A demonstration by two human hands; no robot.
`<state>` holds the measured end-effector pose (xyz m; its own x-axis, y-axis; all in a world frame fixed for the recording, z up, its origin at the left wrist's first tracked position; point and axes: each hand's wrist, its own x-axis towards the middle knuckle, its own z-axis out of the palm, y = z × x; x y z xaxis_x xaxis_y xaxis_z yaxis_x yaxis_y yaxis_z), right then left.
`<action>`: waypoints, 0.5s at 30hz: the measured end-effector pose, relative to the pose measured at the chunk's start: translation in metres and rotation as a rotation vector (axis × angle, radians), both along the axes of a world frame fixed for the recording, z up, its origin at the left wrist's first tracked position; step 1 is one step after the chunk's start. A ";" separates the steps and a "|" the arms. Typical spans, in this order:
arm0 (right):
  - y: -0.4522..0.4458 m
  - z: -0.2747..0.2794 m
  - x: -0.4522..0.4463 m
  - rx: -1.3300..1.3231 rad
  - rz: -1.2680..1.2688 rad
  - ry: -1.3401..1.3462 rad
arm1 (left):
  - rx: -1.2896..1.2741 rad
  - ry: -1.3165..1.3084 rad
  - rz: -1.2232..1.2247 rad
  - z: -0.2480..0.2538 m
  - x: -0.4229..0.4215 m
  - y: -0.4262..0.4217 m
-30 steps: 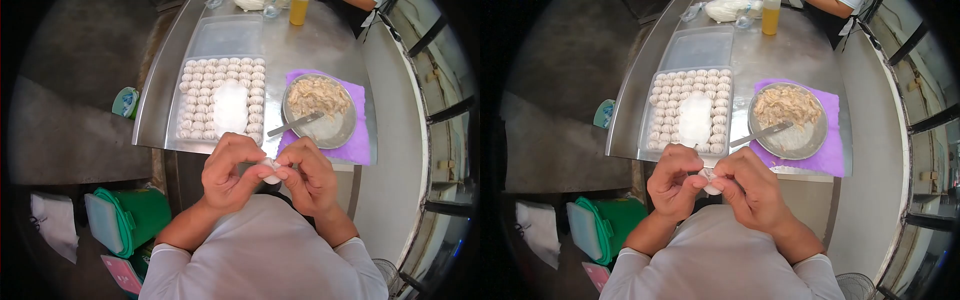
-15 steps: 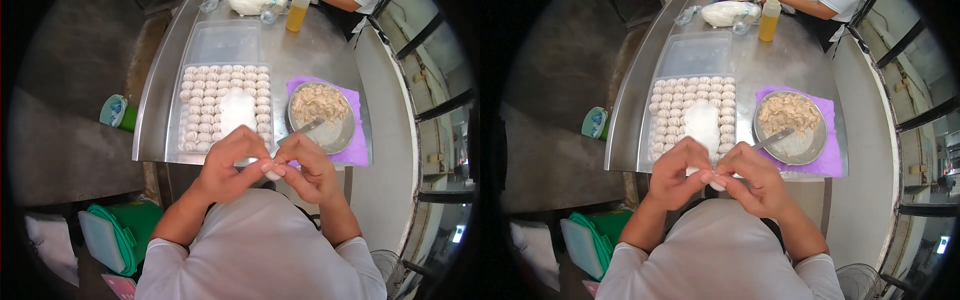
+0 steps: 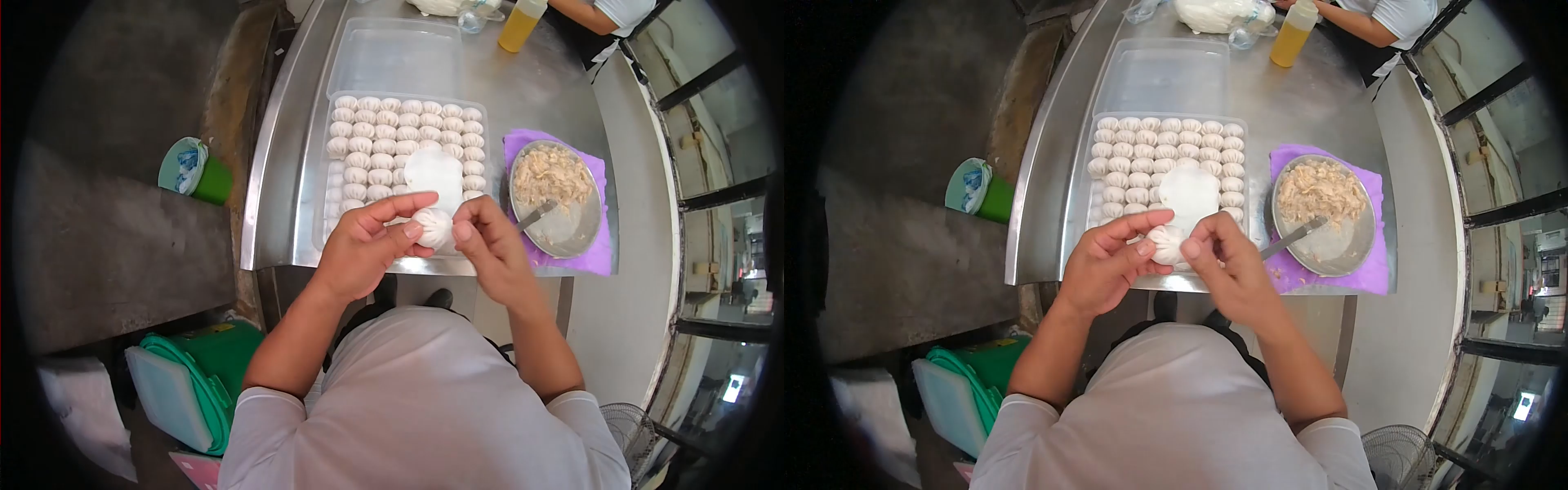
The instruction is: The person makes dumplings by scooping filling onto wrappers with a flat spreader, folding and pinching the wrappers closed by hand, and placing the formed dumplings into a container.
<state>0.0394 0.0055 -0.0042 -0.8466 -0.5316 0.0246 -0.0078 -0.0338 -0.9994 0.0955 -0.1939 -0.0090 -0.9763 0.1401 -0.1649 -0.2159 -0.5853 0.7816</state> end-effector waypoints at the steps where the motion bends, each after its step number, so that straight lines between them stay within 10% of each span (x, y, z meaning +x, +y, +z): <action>1: -0.008 -0.002 0.001 0.102 -0.015 0.066 | -0.071 0.011 0.001 -0.002 0.001 -0.001; 15: -0.067 -0.031 -0.002 0.152 -0.076 0.081 | -0.297 0.073 0.321 -0.022 0.001 -0.029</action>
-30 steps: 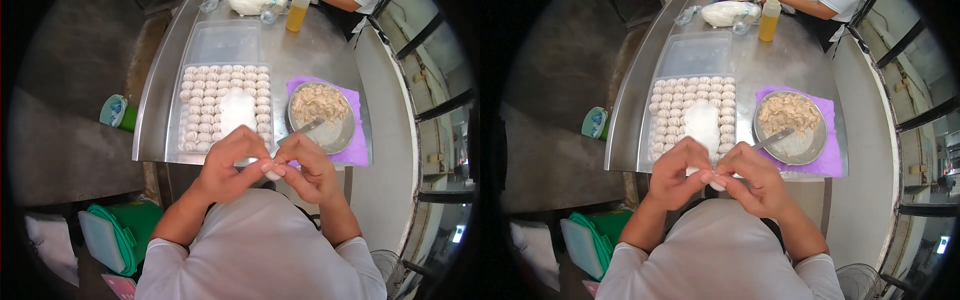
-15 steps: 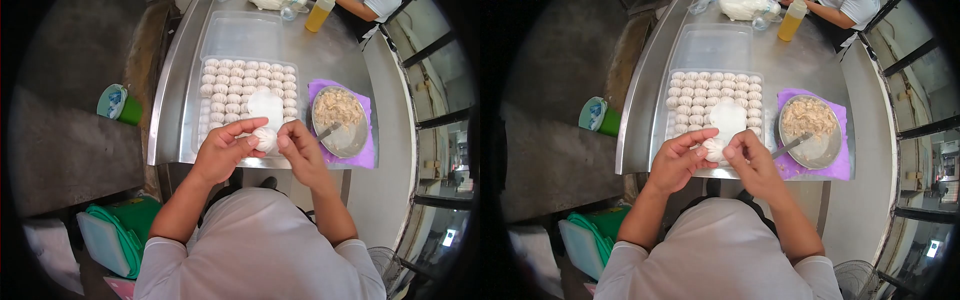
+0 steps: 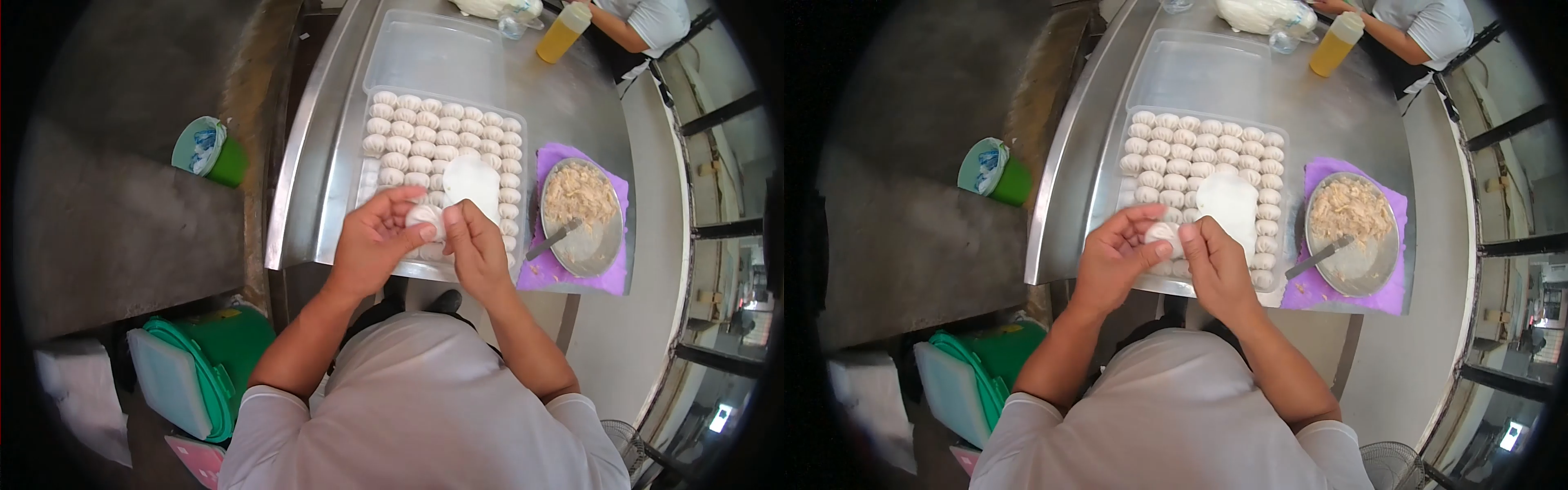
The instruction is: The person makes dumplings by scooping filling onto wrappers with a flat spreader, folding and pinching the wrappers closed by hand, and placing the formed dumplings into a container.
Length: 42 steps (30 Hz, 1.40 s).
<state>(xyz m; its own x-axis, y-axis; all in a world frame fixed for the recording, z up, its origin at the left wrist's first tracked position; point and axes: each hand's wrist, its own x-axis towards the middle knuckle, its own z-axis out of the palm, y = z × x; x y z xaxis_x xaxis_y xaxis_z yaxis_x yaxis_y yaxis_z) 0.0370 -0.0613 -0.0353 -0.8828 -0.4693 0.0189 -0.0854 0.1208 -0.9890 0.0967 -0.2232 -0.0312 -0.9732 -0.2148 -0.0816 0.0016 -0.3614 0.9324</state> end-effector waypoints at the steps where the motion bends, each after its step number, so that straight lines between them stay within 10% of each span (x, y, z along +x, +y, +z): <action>1: -0.004 0.004 -0.004 -0.019 0.006 -0.075 | -0.026 -0.002 0.089 -0.001 -0.003 -0.007; 14: -0.085 -0.037 -0.098 0.457 0.193 0.672 | -1.172 0.114 0.304 -0.027 -0.049 -0.078; 31: -0.077 -0.047 -0.101 0.518 0.140 0.634 | -1.342 0.067 0.227 -0.041 -0.058 -0.072; 42: -0.065 -0.021 -0.110 0.443 0.139 0.460 | -1.130 -0.455 0.082 -0.035 -0.075 -0.083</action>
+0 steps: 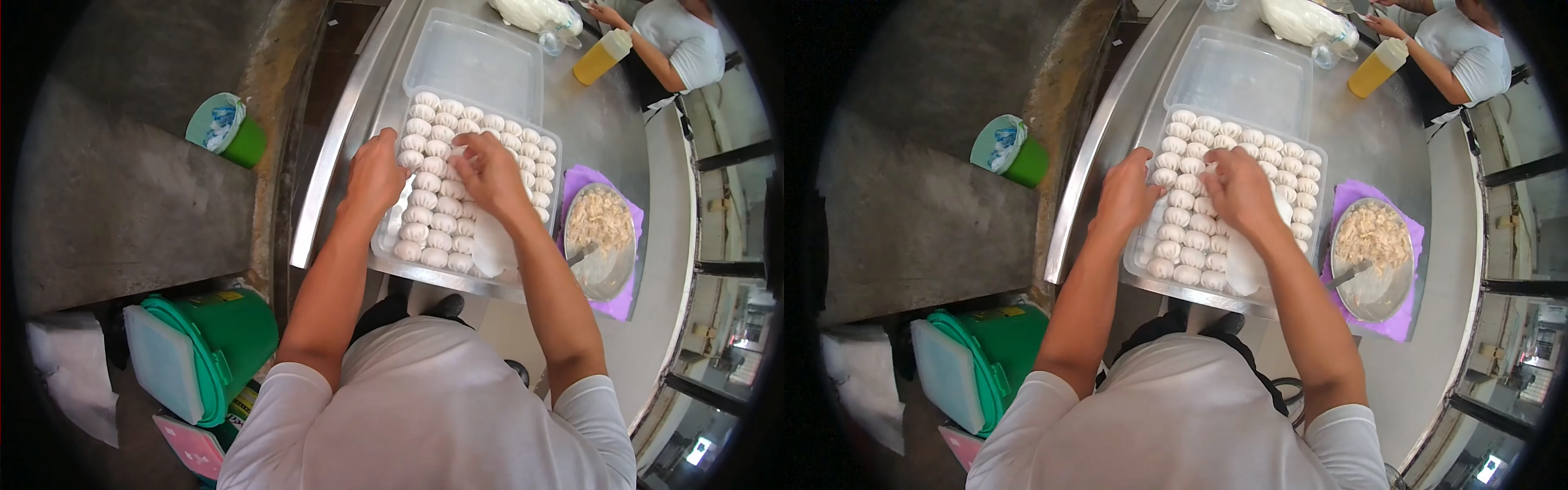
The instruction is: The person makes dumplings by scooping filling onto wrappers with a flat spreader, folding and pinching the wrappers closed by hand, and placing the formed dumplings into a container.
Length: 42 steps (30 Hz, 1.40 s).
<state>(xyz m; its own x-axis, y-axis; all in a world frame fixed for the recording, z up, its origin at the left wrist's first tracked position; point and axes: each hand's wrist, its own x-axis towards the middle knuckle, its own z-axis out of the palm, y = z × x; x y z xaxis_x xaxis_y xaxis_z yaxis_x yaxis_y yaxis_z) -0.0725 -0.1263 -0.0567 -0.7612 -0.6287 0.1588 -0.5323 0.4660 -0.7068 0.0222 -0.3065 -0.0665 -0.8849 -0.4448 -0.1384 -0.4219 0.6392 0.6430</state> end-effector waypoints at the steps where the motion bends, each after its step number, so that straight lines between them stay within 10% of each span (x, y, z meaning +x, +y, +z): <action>1: 0.007 0.004 -0.006 0.019 -0.050 -0.046 | 0.005 0.003 -0.009 0.001 0.004 0.001; 12: 0.066 0.013 -0.012 0.244 0.261 0.158 | -0.029 0.577 -0.075 0.015 0.035 0.029; 21: 0.061 0.019 -0.010 0.293 0.361 0.211 | 0.420 0.435 -0.180 0.013 0.035 0.055; 33: 0.099 0.055 0.006 0.119 0.149 -0.087 | 0.162 0.406 -0.535 -0.014 0.005 0.109; 35: 0.106 0.054 0.020 -0.031 -0.033 -0.057 | 0.557 0.254 -0.416 -0.014 0.004 0.109; 42: 0.128 0.019 0.034 -0.149 -0.034 -0.364 | 0.722 0.172 -0.472 -0.001 0.007 0.117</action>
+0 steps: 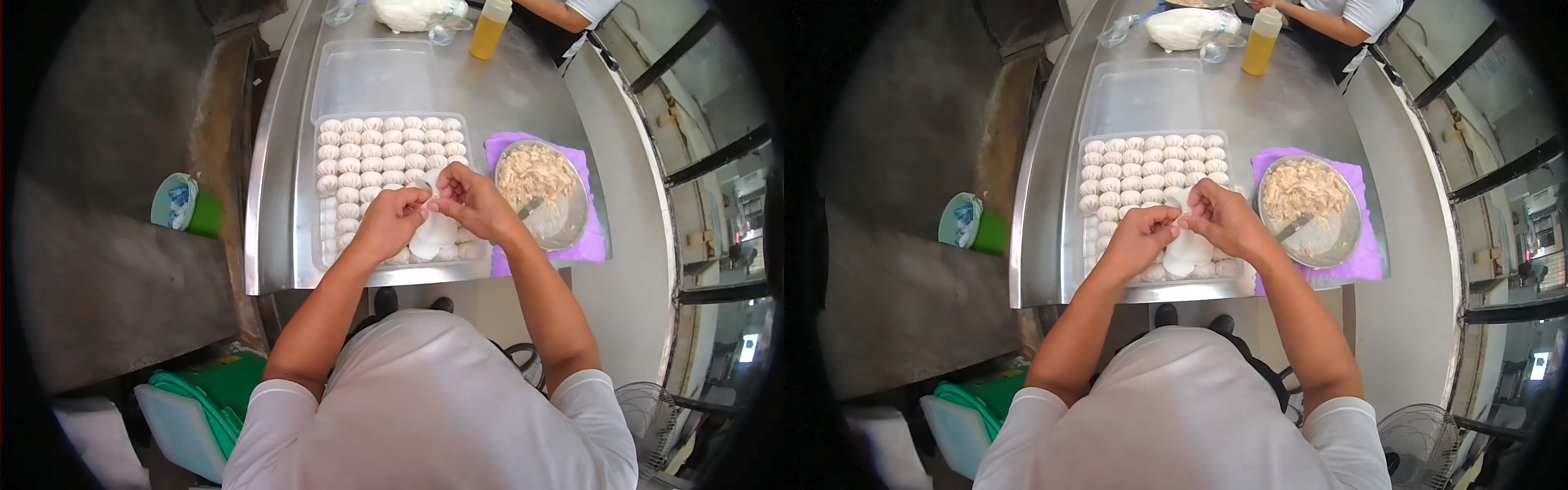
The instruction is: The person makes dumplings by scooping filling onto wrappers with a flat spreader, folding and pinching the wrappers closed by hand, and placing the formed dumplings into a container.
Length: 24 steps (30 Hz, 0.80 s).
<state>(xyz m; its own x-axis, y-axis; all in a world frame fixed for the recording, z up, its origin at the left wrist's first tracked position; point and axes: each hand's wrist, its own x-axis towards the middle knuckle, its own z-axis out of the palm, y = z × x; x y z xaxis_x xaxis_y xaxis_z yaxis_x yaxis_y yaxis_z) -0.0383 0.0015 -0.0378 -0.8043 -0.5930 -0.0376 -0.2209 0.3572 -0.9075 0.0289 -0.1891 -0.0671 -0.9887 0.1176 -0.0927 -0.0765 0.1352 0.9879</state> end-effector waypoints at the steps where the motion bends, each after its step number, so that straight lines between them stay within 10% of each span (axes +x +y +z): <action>1: 0.005 -0.001 0.001 -0.066 -0.007 -0.062 | 0.007 -0.021 0.028 0.004 0.001 0.004; 11: 0.026 -0.026 -0.033 -0.096 -0.012 0.038 | 0.053 -0.073 0.170 0.013 0.004 0.015; 16: 0.034 -0.026 -0.057 -0.801 -0.166 -0.684 | 0.111 -0.089 0.259 0.004 0.003 0.013; 24: 0.072 -0.011 -0.082 -0.880 -0.130 -0.613 | -0.855 0.302 0.485 0.024 0.011 0.026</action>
